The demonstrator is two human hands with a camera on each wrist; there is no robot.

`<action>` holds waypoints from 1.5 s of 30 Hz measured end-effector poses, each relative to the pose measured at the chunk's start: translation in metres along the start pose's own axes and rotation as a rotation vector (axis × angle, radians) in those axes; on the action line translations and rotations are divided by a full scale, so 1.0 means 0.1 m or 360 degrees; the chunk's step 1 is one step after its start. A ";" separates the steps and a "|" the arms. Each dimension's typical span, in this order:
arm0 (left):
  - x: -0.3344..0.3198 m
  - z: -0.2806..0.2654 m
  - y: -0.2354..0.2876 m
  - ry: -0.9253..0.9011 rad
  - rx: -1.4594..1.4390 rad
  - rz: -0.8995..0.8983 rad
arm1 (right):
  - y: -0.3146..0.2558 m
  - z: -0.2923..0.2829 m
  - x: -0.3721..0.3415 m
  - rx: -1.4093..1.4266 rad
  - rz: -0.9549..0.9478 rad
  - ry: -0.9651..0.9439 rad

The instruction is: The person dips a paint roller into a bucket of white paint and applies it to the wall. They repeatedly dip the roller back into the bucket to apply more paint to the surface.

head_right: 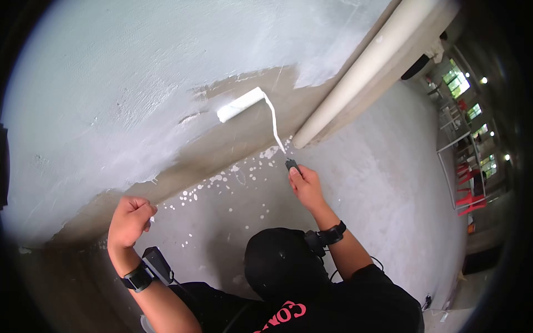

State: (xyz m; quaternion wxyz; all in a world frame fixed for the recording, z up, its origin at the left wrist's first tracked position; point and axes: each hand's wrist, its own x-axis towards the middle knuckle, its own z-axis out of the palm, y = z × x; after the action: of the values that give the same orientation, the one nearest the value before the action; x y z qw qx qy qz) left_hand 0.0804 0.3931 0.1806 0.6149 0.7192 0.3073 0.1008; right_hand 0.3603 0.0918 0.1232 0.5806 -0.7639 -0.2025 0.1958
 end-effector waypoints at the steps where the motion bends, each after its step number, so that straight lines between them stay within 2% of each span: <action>1: -0.03 -0.01 0.01 0.0005 0.0003 0.0004 | -0.04 0.05 -0.02 0.0008 -0.0033 0.0050; 11: -0.13 0.11 0.21 -0.0046 -0.0065 0.0151 | -0.74 0.29 -0.10 0.0178 -0.0054 -0.0125; 13: -0.14 0.12 0.21 -0.0044 -0.0069 0.0154 | -0.85 0.36 -0.04 0.0262 -0.0229 -0.0217; 17: -0.18 0.09 0.21 -0.0015 -0.0057 0.0155 | -0.53 0.40 0.00 0.0237 -0.0229 -0.0262; 22: -0.24 0.01 0.17 0.0062 -0.0071 0.0132 | 0.16 0.43 -0.10 0.0192 0.0237 -0.0233; 23: -0.25 0.00 0.17 0.0053 -0.0083 0.0147 | 0.27 0.42 -0.11 0.0193 0.0240 -0.0239; 25: -0.25 0.00 0.16 0.0045 -0.0092 0.0165 | 0.37 0.41 -0.14 0.0174 0.0462 -0.0237; 28: -0.25 -0.01 0.17 0.0045 -0.0107 0.0197 | 0.38 0.41 -0.18 0.0190 0.0493 -0.0247; 32: -0.26 -0.03 0.17 0.0047 -0.0085 0.0159 | 0.12 0.46 -0.24 0.0187 0.0412 -0.0157; 34: -0.28 -0.04 0.16 0.0047 -0.0090 0.0158 | -0.06 0.51 -0.26 0.0174 0.0226 -0.0157; 38: -0.32 -0.07 0.19 0.0042 -0.0072 0.0184 | -0.34 0.61 -0.30 0.0209 0.0174 -0.0160; 40: -0.34 -0.07 0.20 0.0056 -0.0088 0.0189 | -0.48 0.65 -0.29 0.0199 -0.0034 -0.0208; 45: -0.36 -0.07 0.21 0.0073 -0.0119 0.0218 | -0.81 0.71 -0.17 0.0232 -0.0247 -0.0292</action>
State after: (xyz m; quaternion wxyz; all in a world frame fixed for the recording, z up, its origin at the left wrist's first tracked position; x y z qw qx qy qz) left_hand 0.0543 0.3775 0.2103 0.6258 0.7126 0.2673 0.1705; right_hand 0.3015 0.1596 0.1849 0.6270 -0.6805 -0.2986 0.2336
